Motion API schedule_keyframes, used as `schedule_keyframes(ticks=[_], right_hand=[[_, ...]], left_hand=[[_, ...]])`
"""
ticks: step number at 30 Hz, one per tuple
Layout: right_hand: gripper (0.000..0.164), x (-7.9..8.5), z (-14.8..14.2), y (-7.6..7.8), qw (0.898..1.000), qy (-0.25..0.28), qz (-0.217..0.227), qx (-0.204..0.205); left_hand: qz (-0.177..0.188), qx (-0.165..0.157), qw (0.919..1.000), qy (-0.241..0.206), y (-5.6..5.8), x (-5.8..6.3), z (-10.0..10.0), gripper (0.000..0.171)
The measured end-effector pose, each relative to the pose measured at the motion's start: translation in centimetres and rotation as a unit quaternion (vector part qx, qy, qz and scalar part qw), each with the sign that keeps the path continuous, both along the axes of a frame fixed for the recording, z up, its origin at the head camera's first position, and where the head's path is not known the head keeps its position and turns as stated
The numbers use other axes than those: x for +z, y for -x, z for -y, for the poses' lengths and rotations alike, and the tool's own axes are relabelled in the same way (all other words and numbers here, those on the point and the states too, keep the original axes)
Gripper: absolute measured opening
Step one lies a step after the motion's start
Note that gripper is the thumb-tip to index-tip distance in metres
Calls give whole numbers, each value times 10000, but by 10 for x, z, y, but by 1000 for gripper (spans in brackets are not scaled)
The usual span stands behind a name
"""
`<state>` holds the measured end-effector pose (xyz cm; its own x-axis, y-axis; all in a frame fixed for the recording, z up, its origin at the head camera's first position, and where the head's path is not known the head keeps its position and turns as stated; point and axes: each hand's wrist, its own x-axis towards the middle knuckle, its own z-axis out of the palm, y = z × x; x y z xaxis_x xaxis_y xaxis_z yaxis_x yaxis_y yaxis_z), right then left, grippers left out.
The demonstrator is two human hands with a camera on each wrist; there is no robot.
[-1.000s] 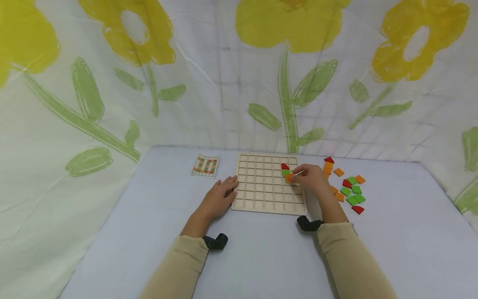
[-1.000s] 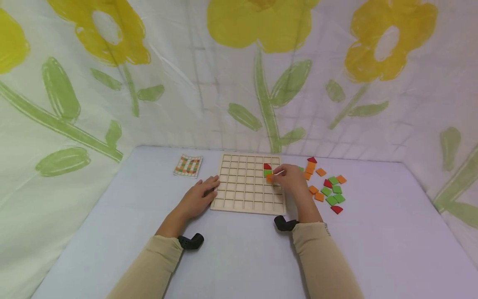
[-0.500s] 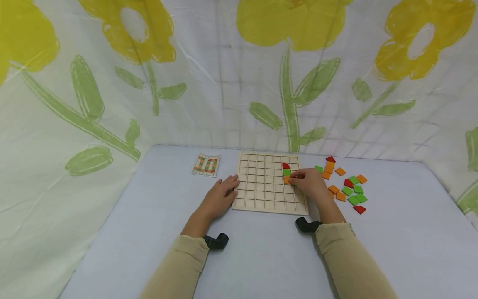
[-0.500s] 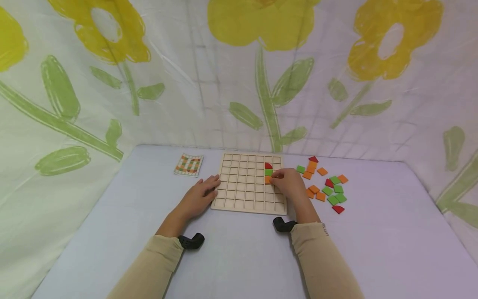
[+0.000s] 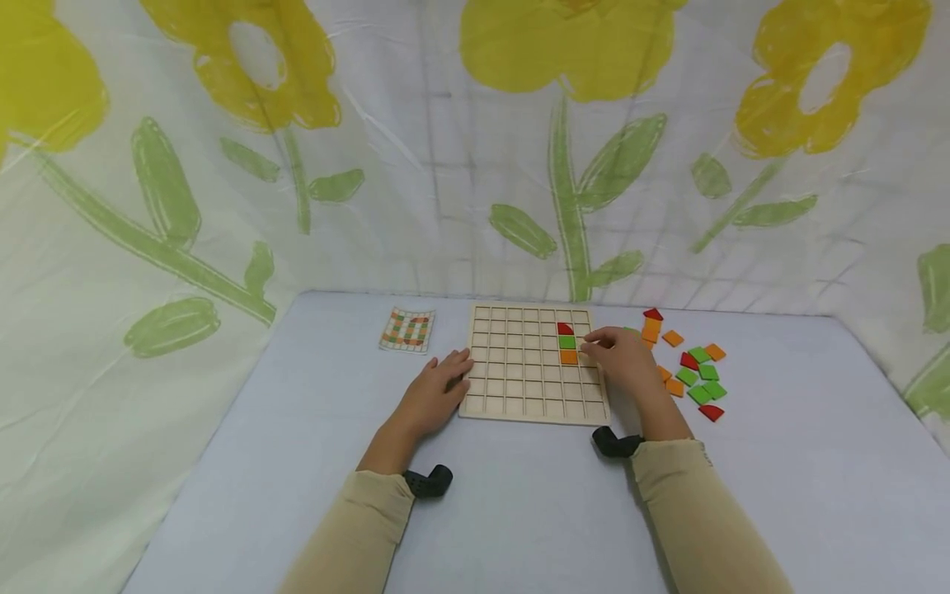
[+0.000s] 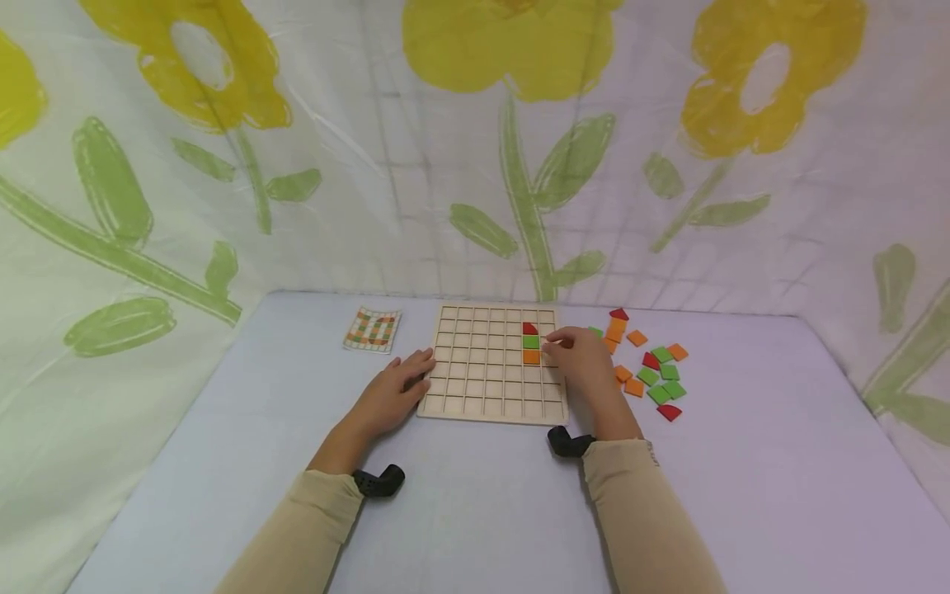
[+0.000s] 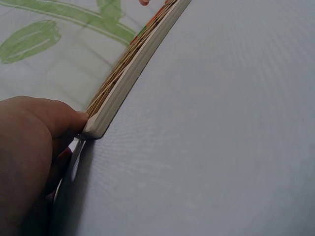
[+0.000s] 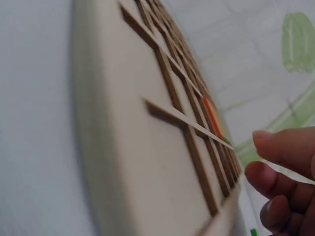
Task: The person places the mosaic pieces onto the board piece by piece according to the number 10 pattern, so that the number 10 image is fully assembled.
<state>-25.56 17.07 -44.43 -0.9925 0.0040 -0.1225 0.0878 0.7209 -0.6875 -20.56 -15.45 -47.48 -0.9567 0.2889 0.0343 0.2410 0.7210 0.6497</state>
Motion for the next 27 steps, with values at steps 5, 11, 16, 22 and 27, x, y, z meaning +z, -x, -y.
schedule_keyframes(ticks=[5,11,16,22,27], right_hand=[[36,3,-22,2,9983,-113,-449,-348],[47,-1,-42,2,9982,-442,-333,-218],[46,-6,-46,2,9969,-741,-263,-19],[36,-6,-46,0,9973,-605,-411,40],[35,-4,-45,1,9982,-514,-296,101]], left_hand=[[-15,16,10000,-47,0,-1,0,43],[-58,15,10000,-63,1,-2,0,43],[-56,18,10000,-58,1,-3,0,43],[-77,36,9999,-83,0,-3,0,43],[-91,22,9999,-63,0,-2,0,43]])
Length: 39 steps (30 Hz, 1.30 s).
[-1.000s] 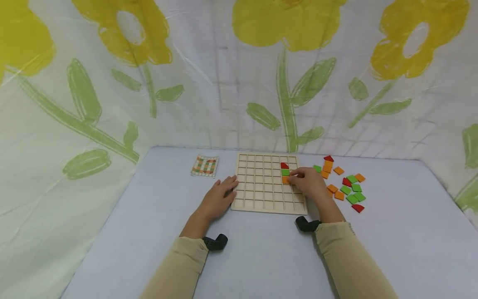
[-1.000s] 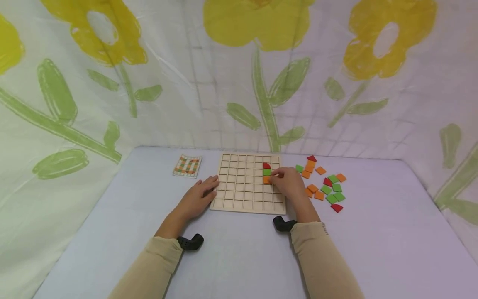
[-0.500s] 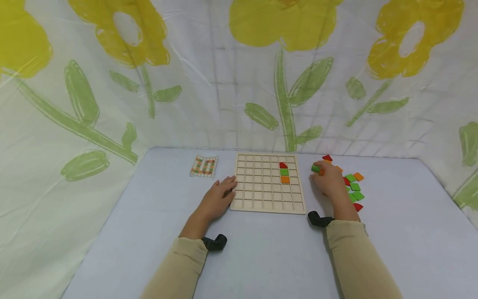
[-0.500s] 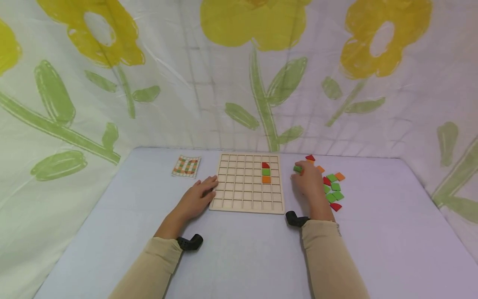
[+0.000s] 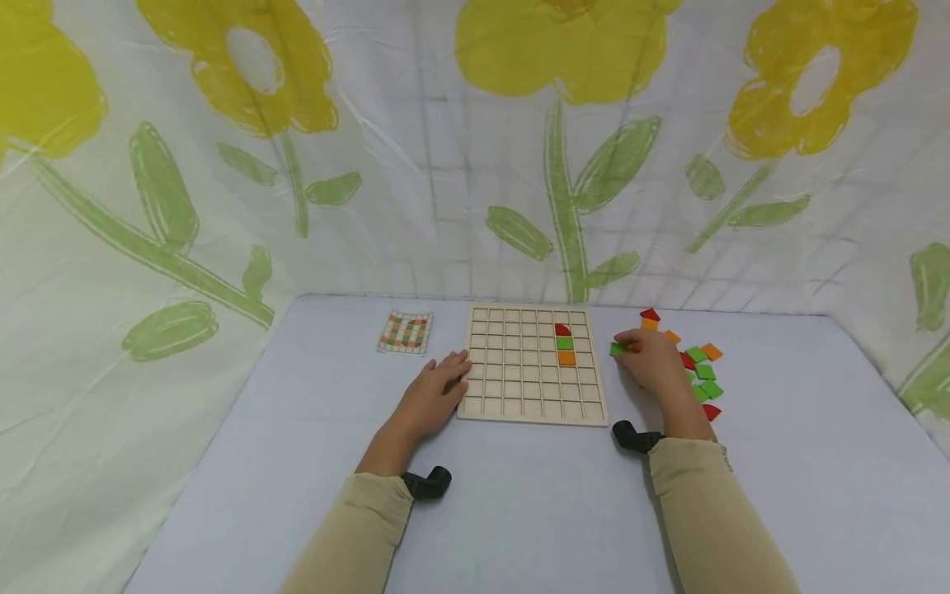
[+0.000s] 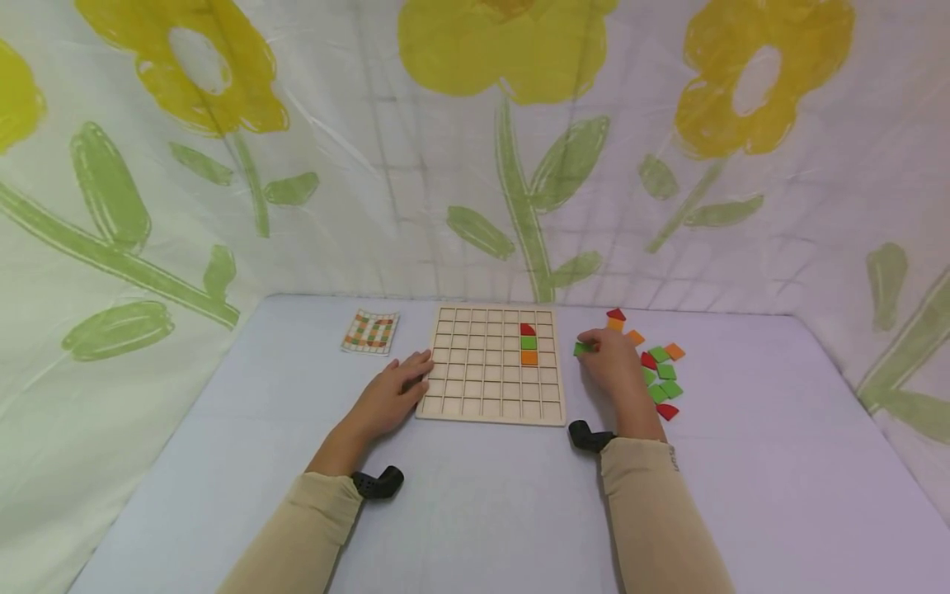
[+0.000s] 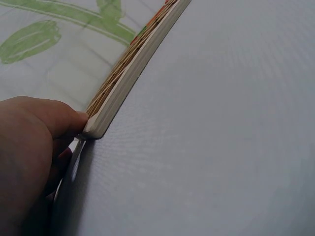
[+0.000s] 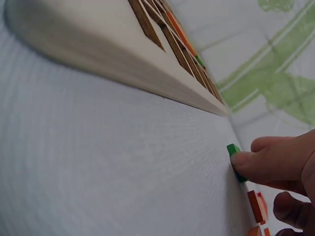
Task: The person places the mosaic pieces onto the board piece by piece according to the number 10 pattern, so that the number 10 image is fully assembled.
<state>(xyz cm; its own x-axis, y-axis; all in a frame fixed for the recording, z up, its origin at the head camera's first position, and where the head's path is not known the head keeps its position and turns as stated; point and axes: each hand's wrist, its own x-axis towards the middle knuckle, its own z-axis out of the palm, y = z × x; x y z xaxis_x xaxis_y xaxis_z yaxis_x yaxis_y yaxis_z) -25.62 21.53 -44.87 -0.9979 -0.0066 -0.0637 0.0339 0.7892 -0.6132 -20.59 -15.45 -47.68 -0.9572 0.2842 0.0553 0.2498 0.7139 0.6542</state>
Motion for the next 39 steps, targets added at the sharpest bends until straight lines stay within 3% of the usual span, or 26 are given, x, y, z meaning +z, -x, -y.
schedule_keyframes(ticks=[6,14,20,30,39], right_hand=[[37,0,0,0,10000,-15,2,31],[40,0,-3,-2,9984,-482,-109,275],[40,4,-1,-2,9988,-317,36,382],[33,9,23,-2,9872,126,325,1555],[29,8,40,-7,9829,2,452,1785]], left_hand=[[1,-11,10000,3,0,-1,1,43],[-3,-13,10000,57,1,-1,0,43],[38,-19,10000,40,0,0,0,44],[79,0,10000,23,0,1,1,44],[98,-29,9999,26,0,1,1,44]])
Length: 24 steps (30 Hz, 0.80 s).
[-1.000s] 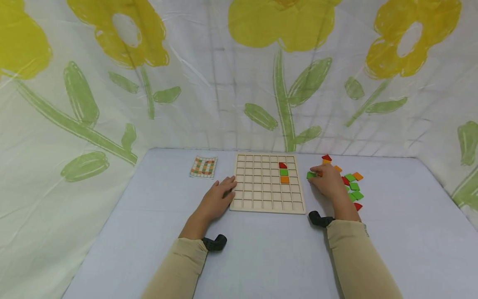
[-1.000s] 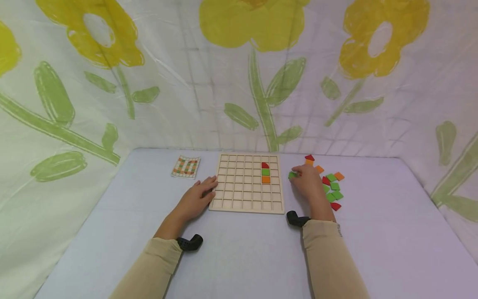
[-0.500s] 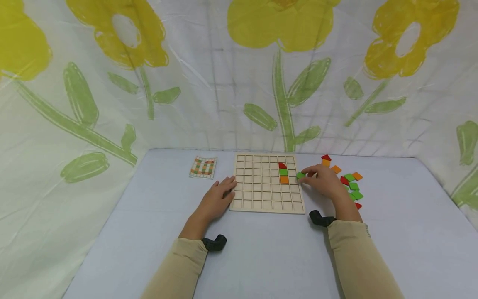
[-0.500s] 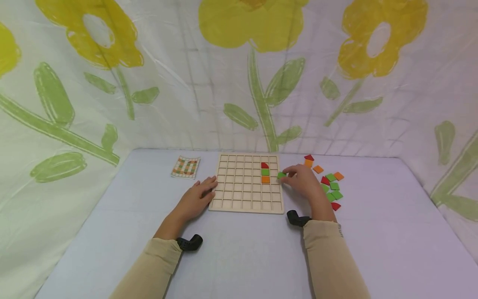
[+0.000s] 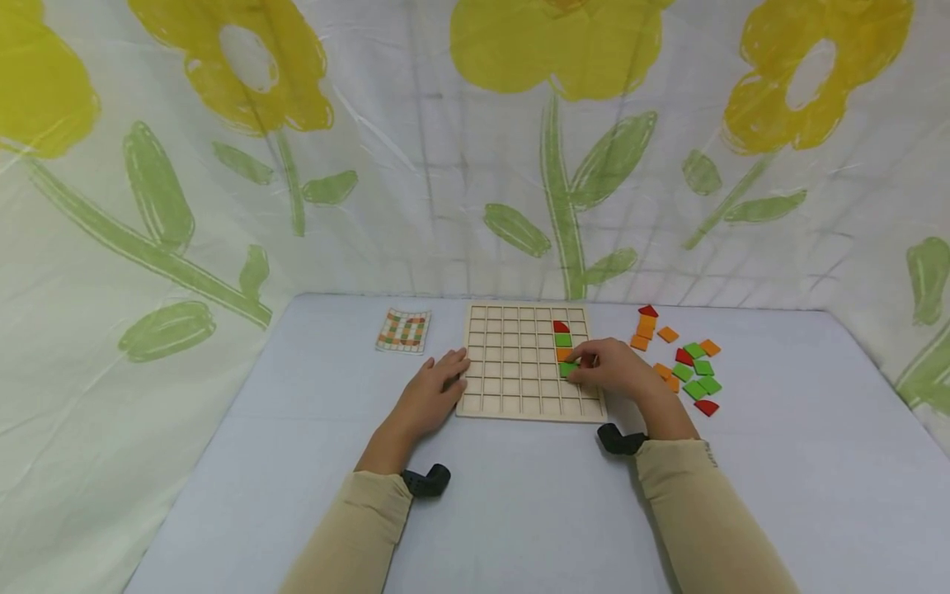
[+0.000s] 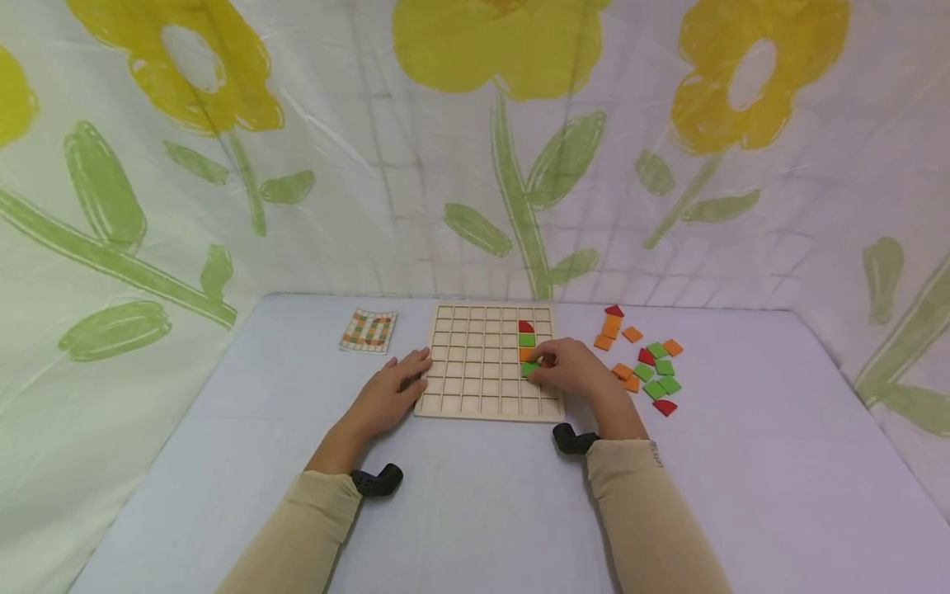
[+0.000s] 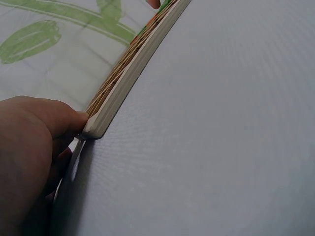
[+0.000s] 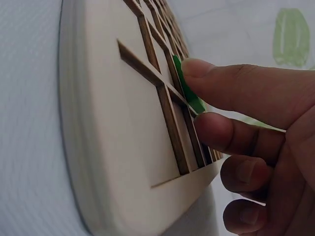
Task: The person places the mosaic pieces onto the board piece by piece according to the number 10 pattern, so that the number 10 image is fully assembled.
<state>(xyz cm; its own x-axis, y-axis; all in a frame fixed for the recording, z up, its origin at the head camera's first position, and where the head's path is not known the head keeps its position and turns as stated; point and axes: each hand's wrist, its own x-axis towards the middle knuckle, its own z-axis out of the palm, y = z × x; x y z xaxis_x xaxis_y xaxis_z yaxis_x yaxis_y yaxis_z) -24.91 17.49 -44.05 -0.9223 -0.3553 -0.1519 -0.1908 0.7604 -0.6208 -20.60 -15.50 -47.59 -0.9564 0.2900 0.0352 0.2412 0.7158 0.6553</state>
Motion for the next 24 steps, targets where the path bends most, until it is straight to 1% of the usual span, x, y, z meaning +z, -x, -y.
schedule_keyframes(ticks=[8,14,18,24], right_hand=[[27,-2,-3,0,9997,-54,-39,-215],[27,-4,-1,0,9998,-76,-58,-164],[26,-3,0,0,9998,-80,-36,-196],[26,-3,-5,0,9997,-19,-47,-251]], left_hand=[[33,36,10000,2,0,1,-1,44],[53,56,10000,30,0,1,-1,44],[32,48,10000,6,0,0,-1,44],[16,34,10000,-10,0,2,-1,44]])
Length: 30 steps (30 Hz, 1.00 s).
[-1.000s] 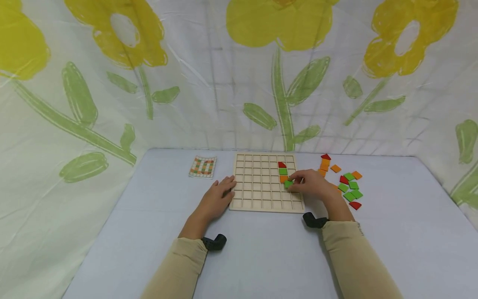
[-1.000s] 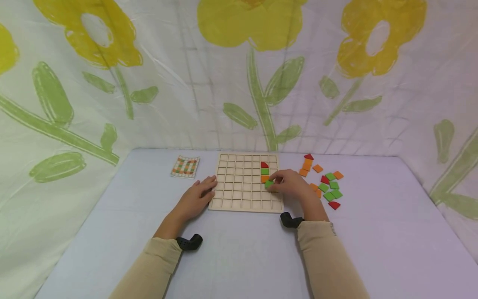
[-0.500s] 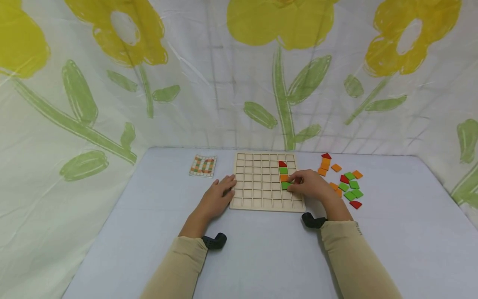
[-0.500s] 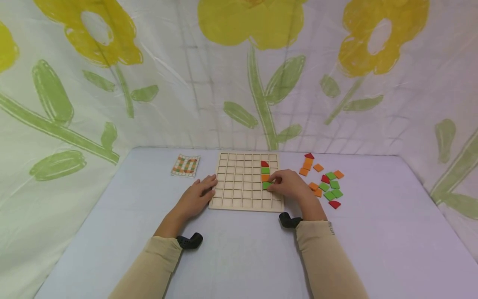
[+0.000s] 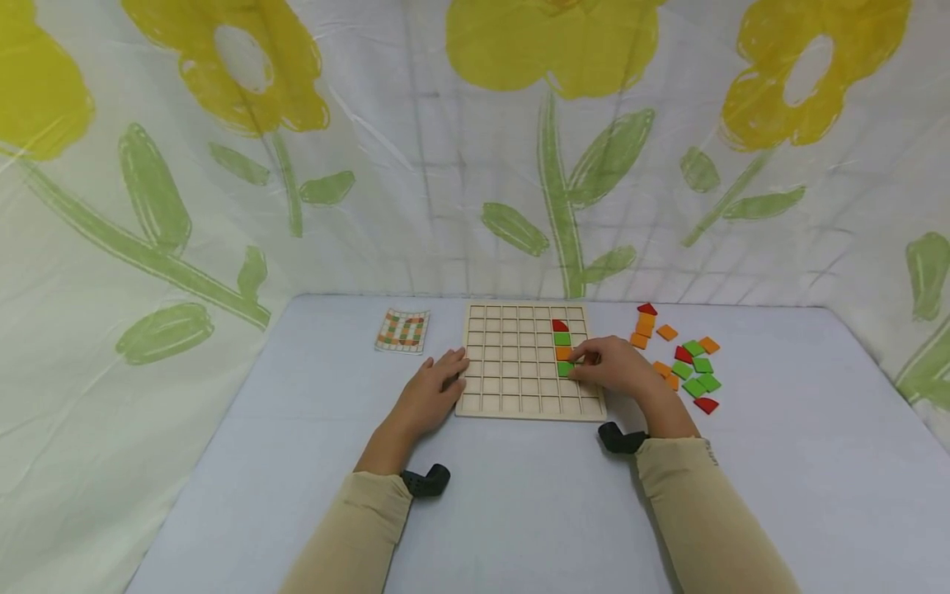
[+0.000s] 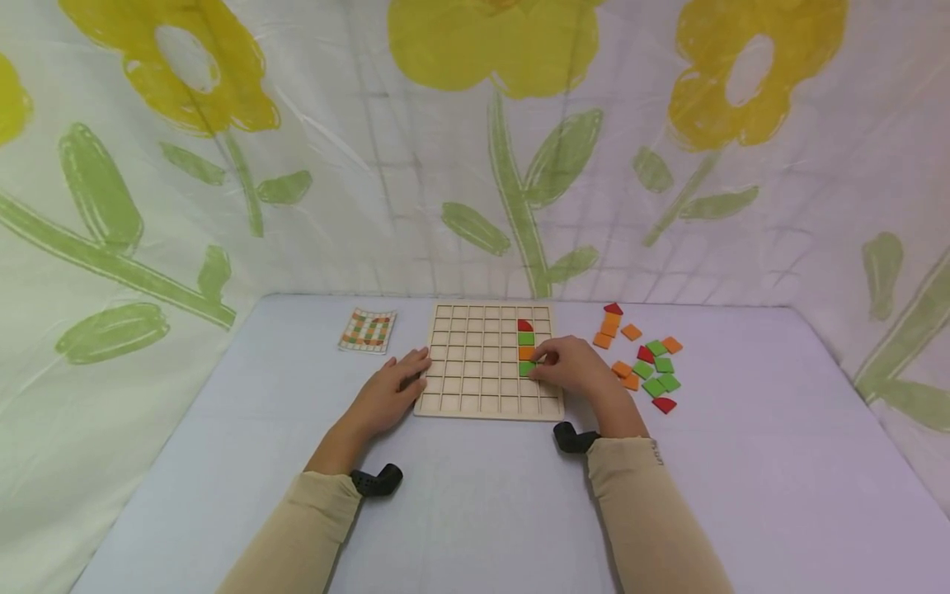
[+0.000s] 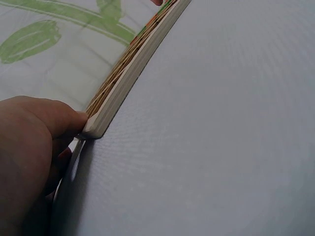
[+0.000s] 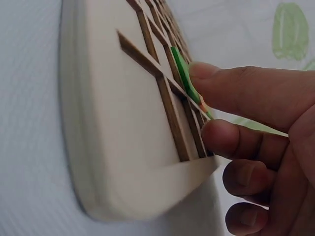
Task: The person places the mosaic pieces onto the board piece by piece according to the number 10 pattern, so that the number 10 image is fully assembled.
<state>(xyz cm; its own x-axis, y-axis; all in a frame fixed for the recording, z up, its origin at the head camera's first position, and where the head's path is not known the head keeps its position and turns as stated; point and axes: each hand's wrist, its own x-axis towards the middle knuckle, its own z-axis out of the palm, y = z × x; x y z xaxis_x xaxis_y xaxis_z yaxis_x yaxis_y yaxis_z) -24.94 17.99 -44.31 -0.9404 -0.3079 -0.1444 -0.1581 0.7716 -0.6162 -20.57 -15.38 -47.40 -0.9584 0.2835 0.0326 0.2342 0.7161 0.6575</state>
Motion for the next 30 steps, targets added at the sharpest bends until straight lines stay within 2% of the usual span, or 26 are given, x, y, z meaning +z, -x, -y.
schedule_keyframes(ticks=[5,10,15,18,21,30], right_hand=[[29,7,-18,1,9993,-54,-24,-377],[39,18,-50,-2,9941,-203,19,-1069],[44,18,-81,-8,9771,-331,128,-2099],[44,14,-93,-11,9666,-513,84,-2508],[42,11,-99,-13,9611,-614,132,-2689],[45,7,-104,-15,9597,-583,194,-2743]], left_hand=[[15,1,10000,6,-1,2,0,44],[37,8,10000,-26,0,3,1,44],[23,-14,10000,18,1,1,2,44],[15,-31,10000,-4,1,0,2,44],[16,-40,10000,-16,1,0,2,44],[79,-52,10000,-26,1,0,0,44]])
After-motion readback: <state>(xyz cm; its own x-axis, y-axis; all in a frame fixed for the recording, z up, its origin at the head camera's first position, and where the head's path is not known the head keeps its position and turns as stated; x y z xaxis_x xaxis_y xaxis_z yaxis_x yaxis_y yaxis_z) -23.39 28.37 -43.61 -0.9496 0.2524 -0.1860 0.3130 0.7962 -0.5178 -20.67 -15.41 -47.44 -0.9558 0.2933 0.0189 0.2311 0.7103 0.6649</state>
